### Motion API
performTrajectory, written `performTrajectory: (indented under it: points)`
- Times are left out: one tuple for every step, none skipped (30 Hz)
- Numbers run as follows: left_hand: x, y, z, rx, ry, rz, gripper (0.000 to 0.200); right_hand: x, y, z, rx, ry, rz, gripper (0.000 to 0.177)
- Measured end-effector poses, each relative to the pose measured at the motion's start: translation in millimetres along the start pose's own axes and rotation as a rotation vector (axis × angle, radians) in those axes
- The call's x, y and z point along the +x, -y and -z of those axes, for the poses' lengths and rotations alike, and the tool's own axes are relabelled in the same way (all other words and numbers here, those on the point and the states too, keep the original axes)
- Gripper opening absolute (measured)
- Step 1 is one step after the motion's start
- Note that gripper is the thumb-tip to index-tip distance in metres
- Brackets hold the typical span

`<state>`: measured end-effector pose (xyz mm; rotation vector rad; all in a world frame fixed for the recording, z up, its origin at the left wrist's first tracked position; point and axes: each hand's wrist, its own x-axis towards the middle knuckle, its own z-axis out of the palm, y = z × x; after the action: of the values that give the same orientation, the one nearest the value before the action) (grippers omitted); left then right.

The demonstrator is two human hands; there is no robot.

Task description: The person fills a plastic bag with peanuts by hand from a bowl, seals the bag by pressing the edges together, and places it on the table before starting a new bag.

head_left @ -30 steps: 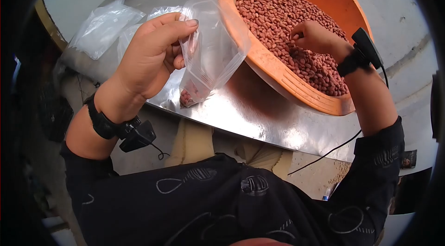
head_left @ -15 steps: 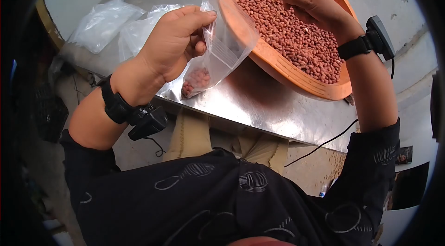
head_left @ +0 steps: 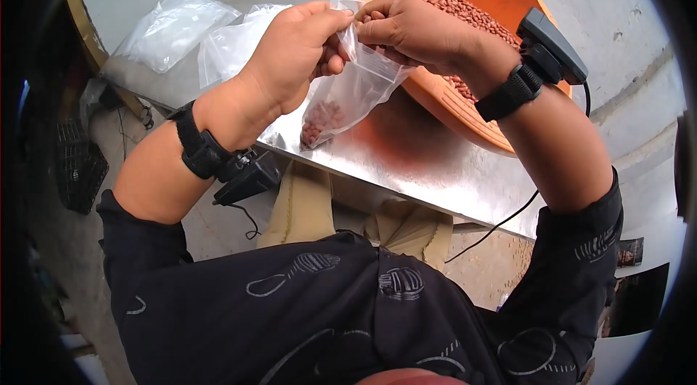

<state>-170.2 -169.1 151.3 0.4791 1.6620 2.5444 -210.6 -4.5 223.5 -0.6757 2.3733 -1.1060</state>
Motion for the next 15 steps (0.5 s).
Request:
performTrajectory:
  points:
    - [-0.1, -0.1, -0.7, 0.027, 0.012, 0.001, 0.016, 6.9, -7.1, -1.0, -0.047, 0.008, -0.020, 0.017]
    - [-0.5, -0.8, -2.3, 0.053, 0.026, 0.005, 0.016, 12.1, -11.7, -1.5, -0.079, 0.012, -0.028, 0.017]
    - [-1.3, -1.5, -3.9, 0.079, 0.040, 0.007, 0.016, 15.6, -12.8, -3.9, -0.113, 0.014, -0.036, 0.017]
    - [-1.8, -1.6, -4.8, 0.089, 0.054, 0.011, 0.016, 18.1, -13.6, -6.5, -0.144, 0.017, -0.044, 0.017]
    - [-2.3, -1.6, -5.3, 0.099, 0.069, 0.016, 0.016, 19.4, -13.0, -6.6, -0.169, 0.025, -0.082, 0.015]
    - [-2.9, -1.3, -5.7, 0.110, 0.083, 0.019, 0.016, 16.6, -7.4, -8.2, -0.239, 0.031, -0.101, 0.017]
    - [-2.8, -1.0, -5.1, 0.100, 0.095, 0.020, 0.016, 12.8, 0.1, -9.7, -0.308, 0.038, -0.121, 0.019]
    - [-2.4, -1.0, -4.0, 0.092, 0.107, 0.021, 0.015, 9.0, 6.6, -10.5, -0.376, 0.046, -0.140, 0.021]
    - [-1.9, -1.3, -3.3, 0.083, 0.118, 0.021, 0.015, 5.8, 11.0, -10.9, -0.374, 0.061, -0.136, 0.025]
    - [-1.8, -2.6, -3.2, 0.076, 0.111, 0.021, 0.015, 6.3, 10.8, -10.7, -0.354, 0.057, -0.124, 0.026]
    - [-1.9, -4.2, -3.3, 0.069, 0.102, 0.020, 0.015, 7.4, 10.1, -10.3, -0.335, 0.052, -0.111, 0.026]
    - [-1.8, -4.3, -3.5, 0.061, 0.094, 0.018, 0.015, 7.6, 9.7, -10.3, -0.317, 0.048, -0.099, 0.027]
    - [-1.3, -3.4, -2.7, 0.061, 0.093, 0.017, 0.015, 6.7, 10.8, -11.7, -0.288, 0.043, -0.102, 0.028]
    - [-0.4, -2.8, -1.3, 0.060, 0.092, 0.015, 0.015, 9.9, 7.7, -11.8, -0.275, 0.029, -0.104, 0.027]
    - [0.6, -2.3, 0.3, 0.059, 0.090, 0.012, 0.015, 14.3, 4.6, -12.0, -0.263, 0.015, -0.106, 0.027]
